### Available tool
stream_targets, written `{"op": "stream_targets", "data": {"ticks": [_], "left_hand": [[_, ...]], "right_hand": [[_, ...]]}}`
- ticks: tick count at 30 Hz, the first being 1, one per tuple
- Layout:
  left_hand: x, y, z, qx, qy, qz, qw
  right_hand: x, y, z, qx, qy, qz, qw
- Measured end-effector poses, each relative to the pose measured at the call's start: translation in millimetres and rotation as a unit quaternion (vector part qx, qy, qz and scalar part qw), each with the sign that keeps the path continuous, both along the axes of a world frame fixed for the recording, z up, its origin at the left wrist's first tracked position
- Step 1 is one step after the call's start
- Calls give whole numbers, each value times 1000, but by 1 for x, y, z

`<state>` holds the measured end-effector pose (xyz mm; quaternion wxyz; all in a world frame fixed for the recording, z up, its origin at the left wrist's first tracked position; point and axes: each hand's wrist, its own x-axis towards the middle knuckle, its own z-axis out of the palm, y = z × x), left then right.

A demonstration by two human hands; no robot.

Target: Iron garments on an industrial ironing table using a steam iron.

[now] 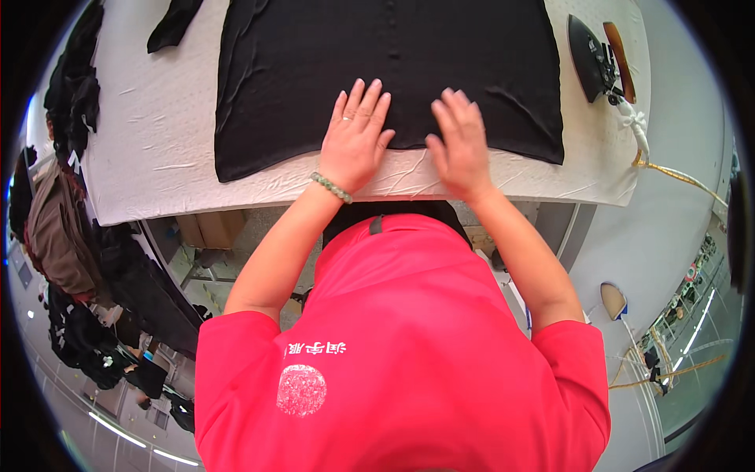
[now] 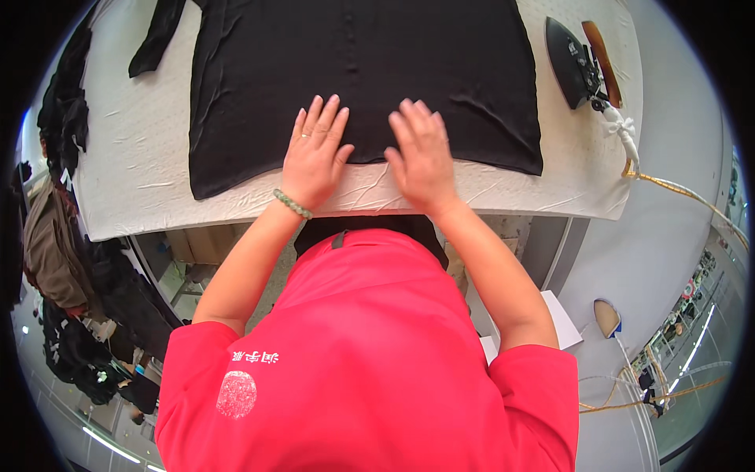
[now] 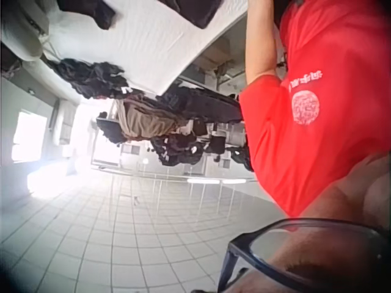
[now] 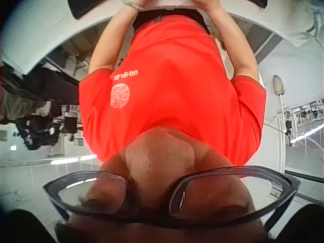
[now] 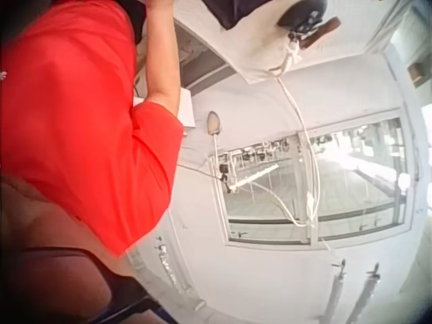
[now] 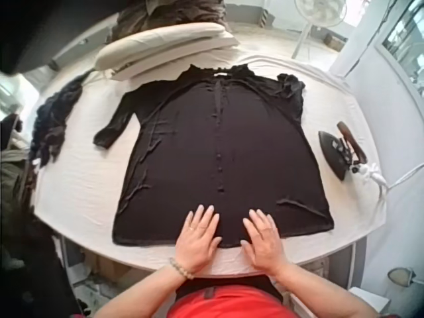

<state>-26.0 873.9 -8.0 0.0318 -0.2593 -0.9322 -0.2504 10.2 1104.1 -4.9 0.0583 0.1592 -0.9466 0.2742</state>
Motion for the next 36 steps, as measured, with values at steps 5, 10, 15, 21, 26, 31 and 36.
{"op": "stream_targets", "data": {"ticks": [5,10,15,21,26,31,36], "left_hand": [[34,5,3,-30,-47,-122,991],[48,3,5,6,-56,-182,982],[34,10,7,99,-31,-115,988],[9,23,14,54,12,52,997],[-26,20,19,-11,34,40,999],[-116,-26,9,-57,83,99,990],[-218,-20,19,-6,91,-9,996]], "right_hand": [[41,-4,0,6,-59,90,994],[43,14,5,-35,-34,108,993],[7,74,33,-24,40,56,997],[-84,226,58,148,157,-197,956],[-125,269,44,330,144,-315,878],[-133,265,56,330,65,-325,884],[-161,280,62,331,-65,-365,868]]}}
